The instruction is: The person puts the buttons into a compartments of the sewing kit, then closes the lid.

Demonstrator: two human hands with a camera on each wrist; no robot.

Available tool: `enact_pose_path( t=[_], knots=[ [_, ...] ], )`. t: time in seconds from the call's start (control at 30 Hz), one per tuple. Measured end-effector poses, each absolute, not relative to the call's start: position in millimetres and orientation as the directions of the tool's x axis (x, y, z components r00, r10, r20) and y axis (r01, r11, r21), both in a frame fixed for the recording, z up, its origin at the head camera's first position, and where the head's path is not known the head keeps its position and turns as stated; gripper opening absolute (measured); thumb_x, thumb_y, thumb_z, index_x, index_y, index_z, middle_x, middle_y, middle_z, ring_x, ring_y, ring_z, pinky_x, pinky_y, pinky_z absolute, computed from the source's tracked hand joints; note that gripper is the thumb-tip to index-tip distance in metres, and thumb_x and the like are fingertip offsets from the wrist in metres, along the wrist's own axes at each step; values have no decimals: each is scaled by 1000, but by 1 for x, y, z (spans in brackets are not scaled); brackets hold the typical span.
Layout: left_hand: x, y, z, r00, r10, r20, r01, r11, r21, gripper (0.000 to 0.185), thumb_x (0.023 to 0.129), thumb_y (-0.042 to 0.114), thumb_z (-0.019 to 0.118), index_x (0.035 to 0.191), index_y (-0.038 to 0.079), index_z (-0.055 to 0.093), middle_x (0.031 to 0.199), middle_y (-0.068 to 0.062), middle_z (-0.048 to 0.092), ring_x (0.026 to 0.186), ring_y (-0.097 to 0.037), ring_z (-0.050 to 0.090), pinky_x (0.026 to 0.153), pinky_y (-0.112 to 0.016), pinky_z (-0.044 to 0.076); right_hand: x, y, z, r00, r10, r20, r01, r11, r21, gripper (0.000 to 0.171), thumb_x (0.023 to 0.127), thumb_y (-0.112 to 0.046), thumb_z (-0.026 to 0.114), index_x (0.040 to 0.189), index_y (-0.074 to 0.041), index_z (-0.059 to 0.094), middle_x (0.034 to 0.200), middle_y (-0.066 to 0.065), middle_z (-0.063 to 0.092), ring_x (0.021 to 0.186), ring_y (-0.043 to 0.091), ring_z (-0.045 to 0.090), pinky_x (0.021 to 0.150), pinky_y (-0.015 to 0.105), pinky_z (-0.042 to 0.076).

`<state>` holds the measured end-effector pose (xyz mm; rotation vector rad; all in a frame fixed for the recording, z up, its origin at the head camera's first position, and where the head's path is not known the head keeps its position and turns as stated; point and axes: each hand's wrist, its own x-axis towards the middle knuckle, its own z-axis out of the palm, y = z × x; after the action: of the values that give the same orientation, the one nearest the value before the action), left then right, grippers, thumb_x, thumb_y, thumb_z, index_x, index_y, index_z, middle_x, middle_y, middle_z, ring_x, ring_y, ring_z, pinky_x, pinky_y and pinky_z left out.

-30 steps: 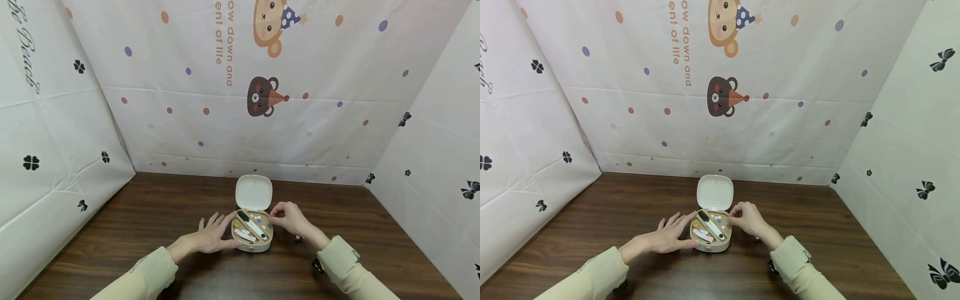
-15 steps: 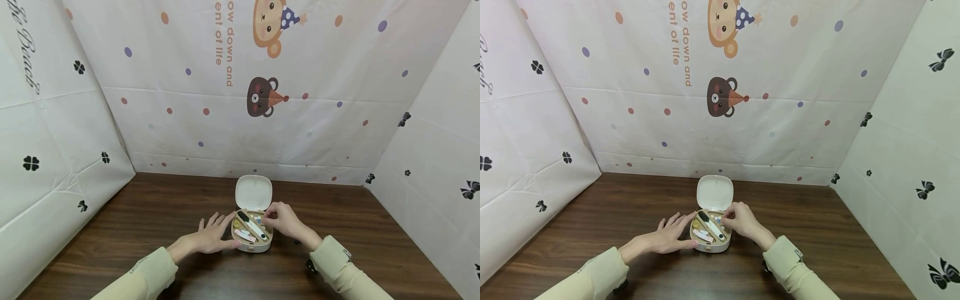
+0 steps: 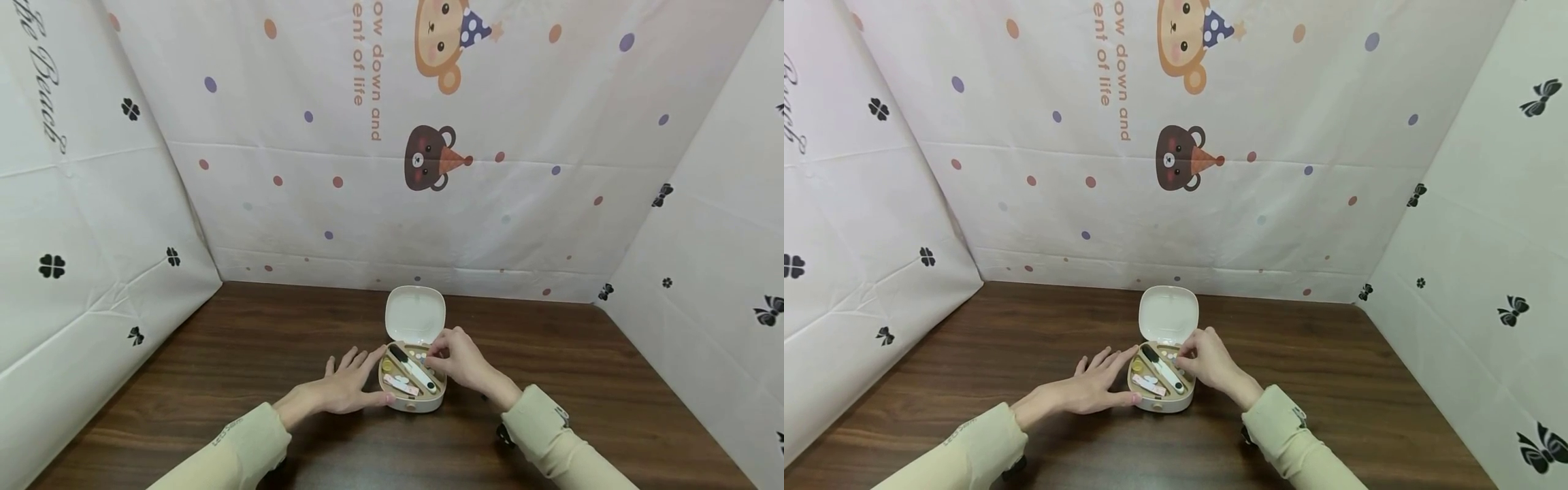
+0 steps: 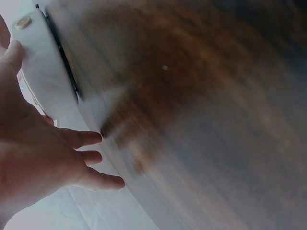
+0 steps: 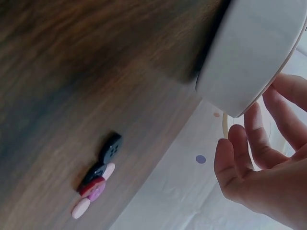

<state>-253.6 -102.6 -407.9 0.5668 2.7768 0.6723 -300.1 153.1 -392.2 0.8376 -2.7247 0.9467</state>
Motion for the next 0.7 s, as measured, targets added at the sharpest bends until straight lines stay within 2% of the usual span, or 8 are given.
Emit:
enact_pose_path(
  t=[0.3, 0.57, 0.7],
  knots=[
    [-253, -103, -407, -901, 414, -129, 310, 823, 476, 93, 84, 72, 52, 156, 28, 10, 157, -22, 26, 148, -41, 12, 108, -74, 8, -301, 163, -392, -834, -444, 328, -552, 665, -504, 5, 82, -15, 74, 78, -13, 77, 81, -5, 66, 80, 13, 49, 70, 25, 38],
    [-252, -103, -408, -901, 415, -128, 308, 819, 483, 93, 84, 71, 52, 156, 30, 10, 157, -22, 25, 149, -41, 11, 108, -74, 7, -296, 188, -393, -828, -424, 366, -557, 693, -459, 9, 80, -9, 74, 74, -15, 73, 74, -7, 61, 74, 13, 51, 68, 25, 41],
    [-253, -102, -408, -903, 413, -122, 311, 822, 478, 94, 84, 71, 53, 156, 27, 11, 157, -22, 25, 149, -41, 11, 108, -74, 8, -291, 208, -395, -824, -460, 331, -563, 734, -380, 12, 79, -10, 75, 73, -19, 70, 70, -11, 55, 64, 6, 49, 80, 34, 44]
  ],
)
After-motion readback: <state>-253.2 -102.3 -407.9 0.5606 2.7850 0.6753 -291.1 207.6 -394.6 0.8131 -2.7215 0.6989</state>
